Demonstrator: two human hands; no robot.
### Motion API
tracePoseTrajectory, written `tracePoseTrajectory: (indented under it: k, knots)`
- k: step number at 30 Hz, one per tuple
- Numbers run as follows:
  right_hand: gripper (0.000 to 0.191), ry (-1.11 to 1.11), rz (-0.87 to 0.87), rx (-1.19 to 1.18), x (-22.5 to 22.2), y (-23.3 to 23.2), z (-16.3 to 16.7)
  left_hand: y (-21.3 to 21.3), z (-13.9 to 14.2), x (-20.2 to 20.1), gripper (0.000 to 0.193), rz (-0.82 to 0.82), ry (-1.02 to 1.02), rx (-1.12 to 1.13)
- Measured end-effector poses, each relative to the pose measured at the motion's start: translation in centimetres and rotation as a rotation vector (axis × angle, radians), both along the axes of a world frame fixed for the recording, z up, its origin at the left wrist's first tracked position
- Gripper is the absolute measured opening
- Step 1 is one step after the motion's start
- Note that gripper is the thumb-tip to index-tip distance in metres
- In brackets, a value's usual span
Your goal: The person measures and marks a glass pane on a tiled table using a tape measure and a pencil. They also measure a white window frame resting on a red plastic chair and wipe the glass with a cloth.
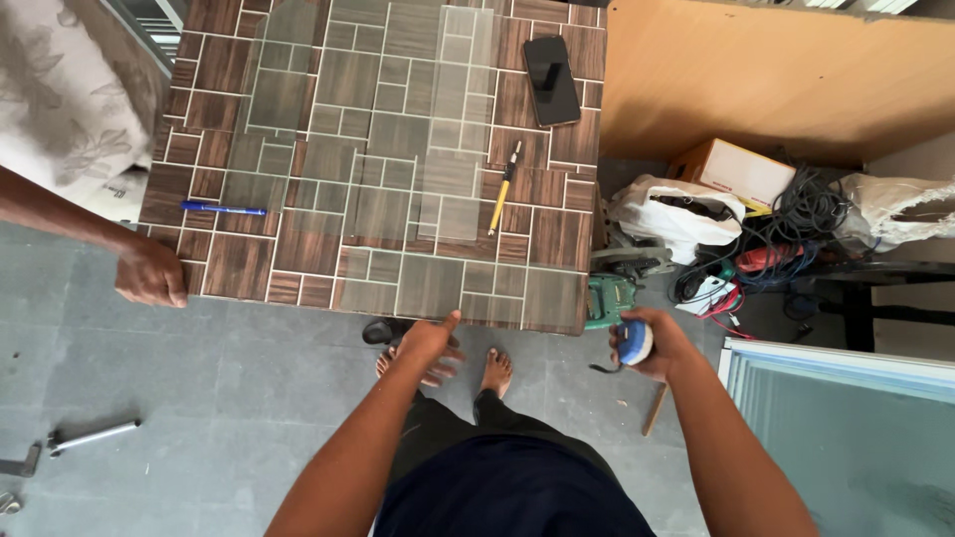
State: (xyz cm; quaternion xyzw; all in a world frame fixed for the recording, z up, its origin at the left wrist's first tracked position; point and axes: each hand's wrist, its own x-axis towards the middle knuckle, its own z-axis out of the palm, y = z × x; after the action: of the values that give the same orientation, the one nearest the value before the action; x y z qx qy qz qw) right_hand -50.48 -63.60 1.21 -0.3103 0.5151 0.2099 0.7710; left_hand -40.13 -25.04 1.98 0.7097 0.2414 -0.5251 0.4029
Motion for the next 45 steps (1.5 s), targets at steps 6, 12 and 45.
tracePoseTrajectory:
  k: [6,12,45]
  knots:
    - [0.060,-0.031,0.236,-0.213,-0.2,3.1,5.8,-0.2,1.0,-0.3,0.076,-0.120,-0.111,-0.167]
    - [0.086,-0.658,1.101,-0.636,2.0,13.9,7.1,-0.8,1.4,-2.7,0.063,-0.167,-0.039,-0.506]
    - [0.031,-0.250,1.484,-1.338,11.1,20.1,4.1,18.4,-2.5,10.0,0.042,-0.072,-0.546,0.098]
